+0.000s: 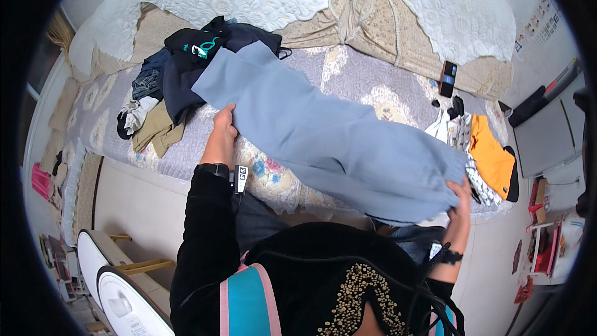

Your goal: The person folds a pair of black pants and then a pair of light blue sweatpants on a bed. Each garment is laid flat, folded in half lengthwise, then folded into thirds, and placed on a growing stack of folded clothes.

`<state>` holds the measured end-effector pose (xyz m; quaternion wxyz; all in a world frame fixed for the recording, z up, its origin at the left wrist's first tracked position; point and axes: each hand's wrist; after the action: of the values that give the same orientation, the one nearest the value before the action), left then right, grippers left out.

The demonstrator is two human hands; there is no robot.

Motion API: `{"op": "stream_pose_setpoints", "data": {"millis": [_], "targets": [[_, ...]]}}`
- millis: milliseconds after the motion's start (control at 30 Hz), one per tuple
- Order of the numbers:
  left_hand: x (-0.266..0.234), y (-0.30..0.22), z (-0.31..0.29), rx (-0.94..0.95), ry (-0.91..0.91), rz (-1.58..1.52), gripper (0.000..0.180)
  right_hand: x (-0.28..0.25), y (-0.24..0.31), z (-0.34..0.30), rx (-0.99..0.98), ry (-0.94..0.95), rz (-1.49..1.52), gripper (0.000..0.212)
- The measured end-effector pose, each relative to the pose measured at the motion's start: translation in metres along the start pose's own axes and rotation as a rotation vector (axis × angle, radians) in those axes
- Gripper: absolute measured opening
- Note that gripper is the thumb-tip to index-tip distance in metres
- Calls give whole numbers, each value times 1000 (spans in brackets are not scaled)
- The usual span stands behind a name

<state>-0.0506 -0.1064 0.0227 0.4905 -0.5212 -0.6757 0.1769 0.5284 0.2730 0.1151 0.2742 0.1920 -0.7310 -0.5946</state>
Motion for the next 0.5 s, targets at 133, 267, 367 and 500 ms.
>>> {"op": "stream_pose_setpoints", "data": {"millis": [133,267,367,500], "targets": [[3,3,14,19,66,-30,33,-52,77,-54,-293,17,33,63],[2,4,17,-22,85,-162,33,-86,100,-127,-545,-183,-267,62],[5,9,15,74,160,-72,39,-98,96,-168,-694,-395,-718,61],[18,22,18,44,112,153,39,-83,89,-192,-803,-495,-1053,63]]}}
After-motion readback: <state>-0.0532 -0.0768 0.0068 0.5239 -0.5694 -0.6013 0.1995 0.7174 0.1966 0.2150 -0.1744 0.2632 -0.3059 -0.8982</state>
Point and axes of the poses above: each hand's wrist, its own z-axis towards the middle knuckle, its own x-axis out of the palm, y = z × x, and after that the axes turned 10 degrees about y, right-handed
